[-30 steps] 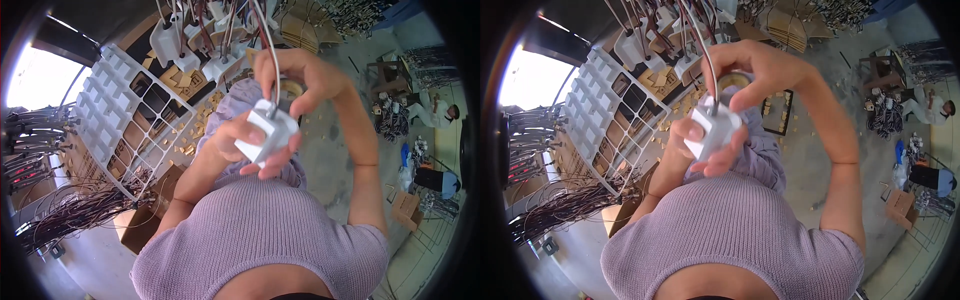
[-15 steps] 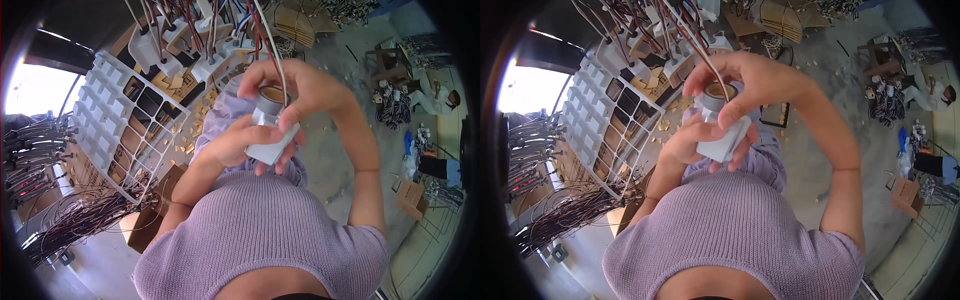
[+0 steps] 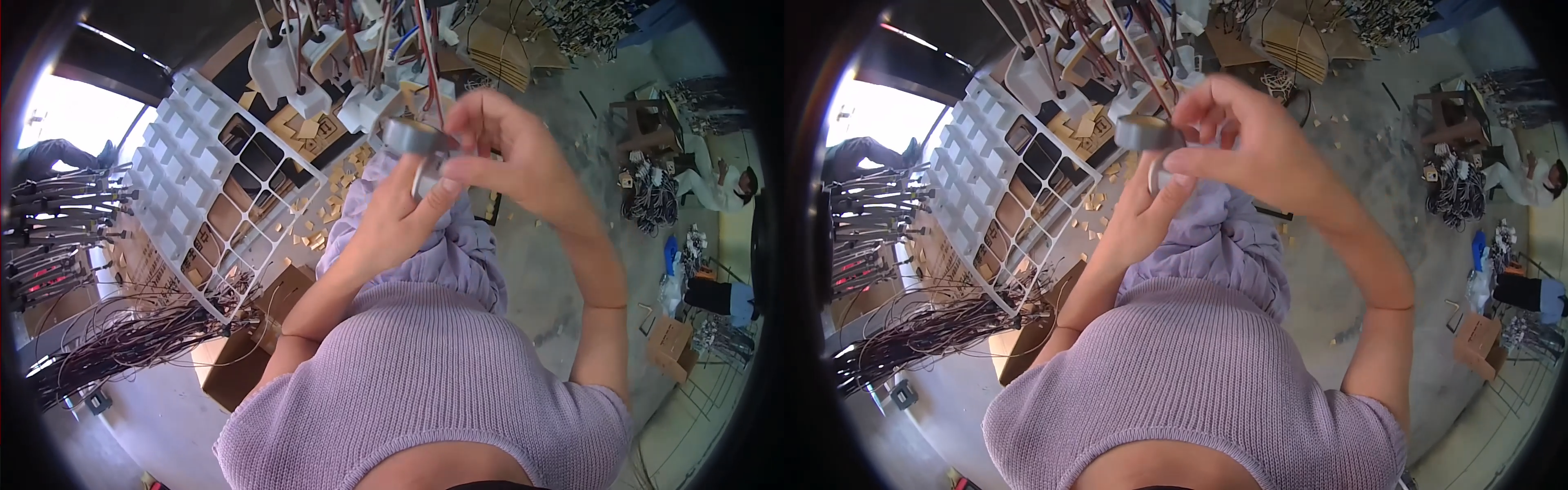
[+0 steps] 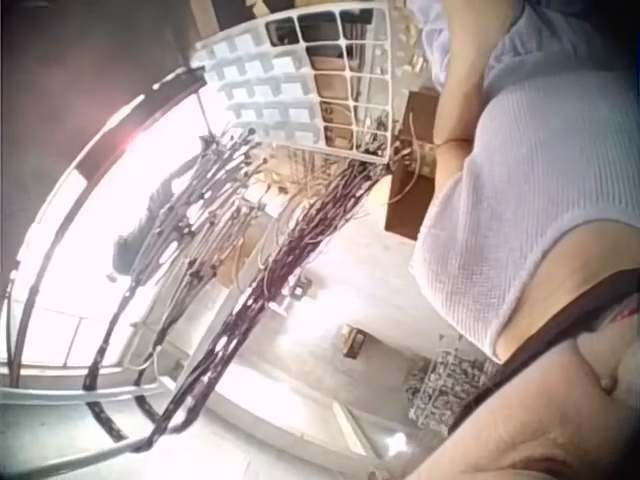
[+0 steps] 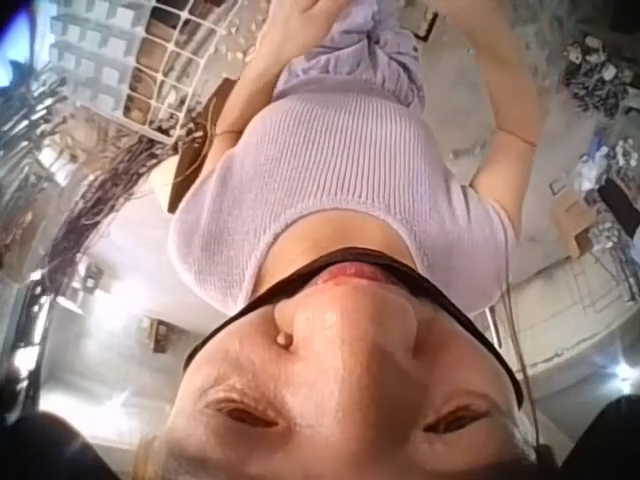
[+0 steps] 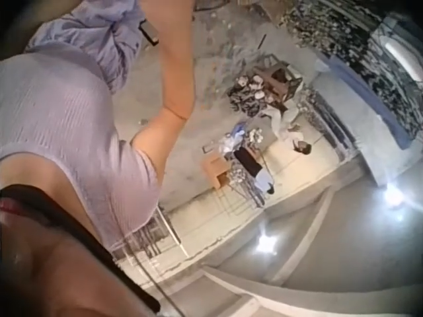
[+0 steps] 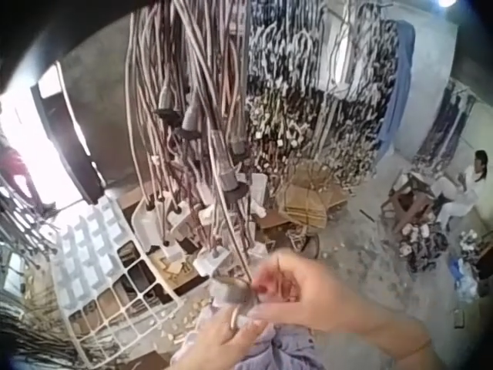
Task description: Wrap electrical tape around a bundle of wires and a plastic component.
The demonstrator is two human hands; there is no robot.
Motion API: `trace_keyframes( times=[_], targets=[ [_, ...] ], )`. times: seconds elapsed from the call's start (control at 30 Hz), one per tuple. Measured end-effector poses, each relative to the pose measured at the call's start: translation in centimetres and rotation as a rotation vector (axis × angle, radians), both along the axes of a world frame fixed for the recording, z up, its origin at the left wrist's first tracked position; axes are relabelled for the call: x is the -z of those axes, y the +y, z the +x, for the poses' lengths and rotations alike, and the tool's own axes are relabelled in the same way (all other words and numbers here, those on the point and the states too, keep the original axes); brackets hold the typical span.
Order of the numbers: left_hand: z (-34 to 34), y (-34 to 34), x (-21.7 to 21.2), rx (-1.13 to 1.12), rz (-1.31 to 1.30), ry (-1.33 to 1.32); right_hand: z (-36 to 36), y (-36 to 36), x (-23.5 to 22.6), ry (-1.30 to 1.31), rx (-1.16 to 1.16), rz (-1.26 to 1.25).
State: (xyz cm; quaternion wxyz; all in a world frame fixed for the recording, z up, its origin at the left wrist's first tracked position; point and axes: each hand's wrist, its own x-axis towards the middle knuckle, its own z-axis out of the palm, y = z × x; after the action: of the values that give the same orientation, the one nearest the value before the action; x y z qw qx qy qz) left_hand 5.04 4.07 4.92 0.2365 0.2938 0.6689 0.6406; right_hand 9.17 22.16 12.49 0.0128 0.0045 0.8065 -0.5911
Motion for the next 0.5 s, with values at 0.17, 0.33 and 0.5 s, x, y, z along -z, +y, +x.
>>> trace_keyframes(
  times=[0.17, 0.33, 0.5],
  targets=[
    [-0.7, -0.7, -0.1, 0.383, 0.300, -0.714, -1.7, 0.5, 1.1, -0.232, -0.171, -0.196],
    [-1.6, -0.3, 0.5, 0.082, 0.266, -0.615, -1.7, 1.6, 0.9, -0.167, -0.158, 0.012],
    [-0.7, 0.3, 2.1, -0.125, 0.258, -0.462, -0.3, 0.8, 0.9, -0.102, -0.090, -0.033]
  ],
)
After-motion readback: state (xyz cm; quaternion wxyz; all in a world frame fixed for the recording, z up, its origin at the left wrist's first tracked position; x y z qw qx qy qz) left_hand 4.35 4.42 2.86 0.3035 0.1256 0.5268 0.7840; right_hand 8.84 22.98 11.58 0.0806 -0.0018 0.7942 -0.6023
